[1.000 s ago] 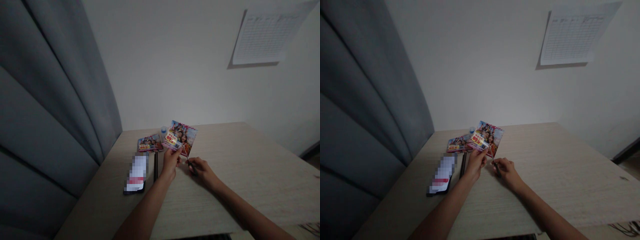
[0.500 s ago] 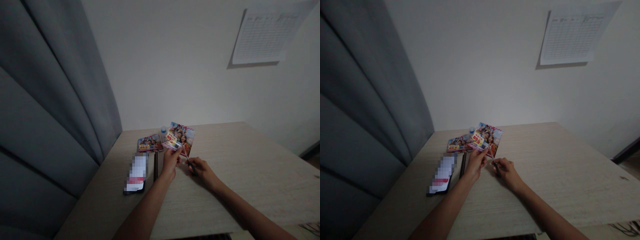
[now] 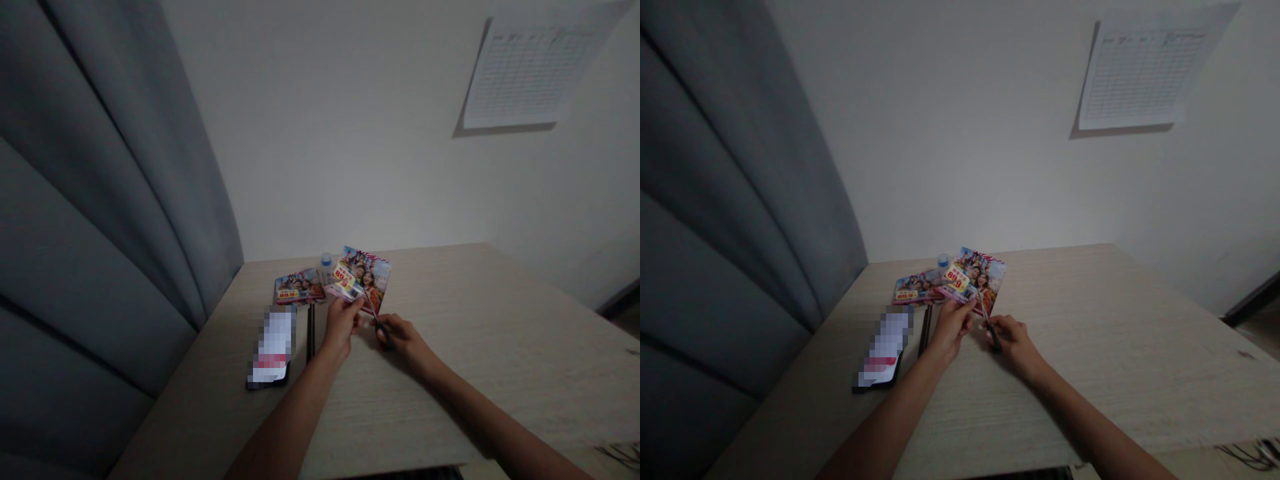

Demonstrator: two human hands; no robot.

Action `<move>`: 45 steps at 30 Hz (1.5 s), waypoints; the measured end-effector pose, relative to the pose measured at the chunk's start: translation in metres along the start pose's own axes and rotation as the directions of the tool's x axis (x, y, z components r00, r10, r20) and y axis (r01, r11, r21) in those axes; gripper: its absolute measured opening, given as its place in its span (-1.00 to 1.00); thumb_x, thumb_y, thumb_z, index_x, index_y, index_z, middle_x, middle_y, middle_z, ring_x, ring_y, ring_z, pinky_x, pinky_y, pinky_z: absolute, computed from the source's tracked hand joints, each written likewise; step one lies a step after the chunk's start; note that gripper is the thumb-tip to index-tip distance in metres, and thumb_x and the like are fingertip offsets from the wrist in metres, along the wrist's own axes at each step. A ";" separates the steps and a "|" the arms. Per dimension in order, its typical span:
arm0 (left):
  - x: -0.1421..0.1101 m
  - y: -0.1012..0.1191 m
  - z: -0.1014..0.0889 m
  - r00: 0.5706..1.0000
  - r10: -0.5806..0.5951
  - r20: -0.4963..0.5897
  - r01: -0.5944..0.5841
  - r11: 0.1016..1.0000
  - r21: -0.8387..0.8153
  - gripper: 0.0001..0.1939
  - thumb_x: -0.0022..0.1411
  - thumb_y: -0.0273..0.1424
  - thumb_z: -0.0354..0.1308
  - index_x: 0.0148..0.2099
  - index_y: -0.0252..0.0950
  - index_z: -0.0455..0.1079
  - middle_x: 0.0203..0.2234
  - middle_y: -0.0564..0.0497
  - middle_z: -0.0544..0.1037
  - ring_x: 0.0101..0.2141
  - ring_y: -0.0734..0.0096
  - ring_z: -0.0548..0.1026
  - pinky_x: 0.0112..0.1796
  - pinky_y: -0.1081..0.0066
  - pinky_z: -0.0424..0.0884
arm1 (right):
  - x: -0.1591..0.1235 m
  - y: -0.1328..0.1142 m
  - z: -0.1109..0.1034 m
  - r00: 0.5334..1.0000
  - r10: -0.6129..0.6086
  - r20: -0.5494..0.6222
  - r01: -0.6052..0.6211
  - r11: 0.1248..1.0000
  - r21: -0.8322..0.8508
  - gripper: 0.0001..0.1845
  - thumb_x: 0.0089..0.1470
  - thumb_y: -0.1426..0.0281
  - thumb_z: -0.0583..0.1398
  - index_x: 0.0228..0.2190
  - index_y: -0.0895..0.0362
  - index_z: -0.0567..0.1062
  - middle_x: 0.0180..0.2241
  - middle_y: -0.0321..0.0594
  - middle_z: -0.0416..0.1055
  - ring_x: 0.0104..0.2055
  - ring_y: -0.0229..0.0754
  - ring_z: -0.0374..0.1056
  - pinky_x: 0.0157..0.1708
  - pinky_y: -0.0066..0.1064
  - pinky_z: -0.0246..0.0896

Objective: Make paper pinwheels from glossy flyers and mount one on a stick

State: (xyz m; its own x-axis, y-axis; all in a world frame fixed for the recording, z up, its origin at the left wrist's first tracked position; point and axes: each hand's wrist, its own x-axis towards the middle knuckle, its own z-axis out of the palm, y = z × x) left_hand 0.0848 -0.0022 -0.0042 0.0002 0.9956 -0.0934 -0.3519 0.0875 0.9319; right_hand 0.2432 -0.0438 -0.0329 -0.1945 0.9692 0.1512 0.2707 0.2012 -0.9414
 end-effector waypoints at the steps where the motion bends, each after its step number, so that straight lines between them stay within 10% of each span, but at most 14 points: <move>1: 0.000 0.000 0.000 1.000 -0.005 0.002 0.005 1.000 0.000 -0.58 -0.12 -0.19 0.42 -0.31 -0.29 0.35 -0.61 0.19 0.42 -0.73 0.70 0.23 -0.73 0.60 -0.10 | 0.000 0.000 0.000 1.000 -0.001 0.005 0.001 1.000 0.014 -0.58 0.07 0.02 0.19 -0.22 0.08 0.50 -0.48 -0.28 0.41 -0.45 -0.19 0.33 -0.39 -0.37 0.27; 8: -0.003 0.004 0.001 0.999 -0.032 -0.020 0.032 0.999 -0.006 -0.62 -0.11 -0.24 0.41 -0.32 -0.29 0.35 -0.59 0.16 0.45 -0.72 0.68 0.28 -0.72 0.60 -0.07 | -0.001 0.002 0.000 1.000 0.002 0.013 -0.002 1.000 0.028 -0.65 0.09 0.08 0.19 -0.24 0.09 0.49 -0.46 -0.28 0.39 -0.45 -0.19 0.31 -0.39 -0.35 0.24; 18: -0.002 0.005 0.003 0.997 -0.063 -0.050 0.061 0.997 -0.050 -0.62 -0.10 -0.22 0.40 -0.32 -0.29 0.34 -0.56 0.15 0.45 -0.70 0.68 0.31 -0.73 0.63 -0.06 | -0.006 -0.002 -0.005 0.994 -0.082 -0.069 0.039 0.877 -0.479 -0.71 0.09 0.26 0.24 -0.12 0.00 0.55 -0.21 -0.17 0.44 -0.08 -0.01 0.32 0.08 -0.02 0.01; 45: -0.001 0.001 0.002 0.997 -0.001 -0.081 0.001 1.000 0.000 -0.48 -0.13 -0.03 0.42 -0.36 -0.30 0.32 -0.65 0.16 0.40 -0.71 0.64 0.28 -0.71 0.62 0.00 | -0.001 0.010 -0.003 0.993 -0.106 -0.051 0.089 0.962 -0.260 -0.70 0.10 0.16 0.22 -0.19 0.05 0.58 -0.32 -0.18 0.46 -0.28 -0.12 0.38 -0.19 -0.28 0.27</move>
State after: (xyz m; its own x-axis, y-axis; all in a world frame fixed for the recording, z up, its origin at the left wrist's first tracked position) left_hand 0.0859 -0.0027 -0.0028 -0.0749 0.9896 -0.1226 -0.3515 0.0888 0.9320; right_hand 0.2490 -0.0427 -0.0419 -0.1737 0.9483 0.2655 0.4878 0.3171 -0.8133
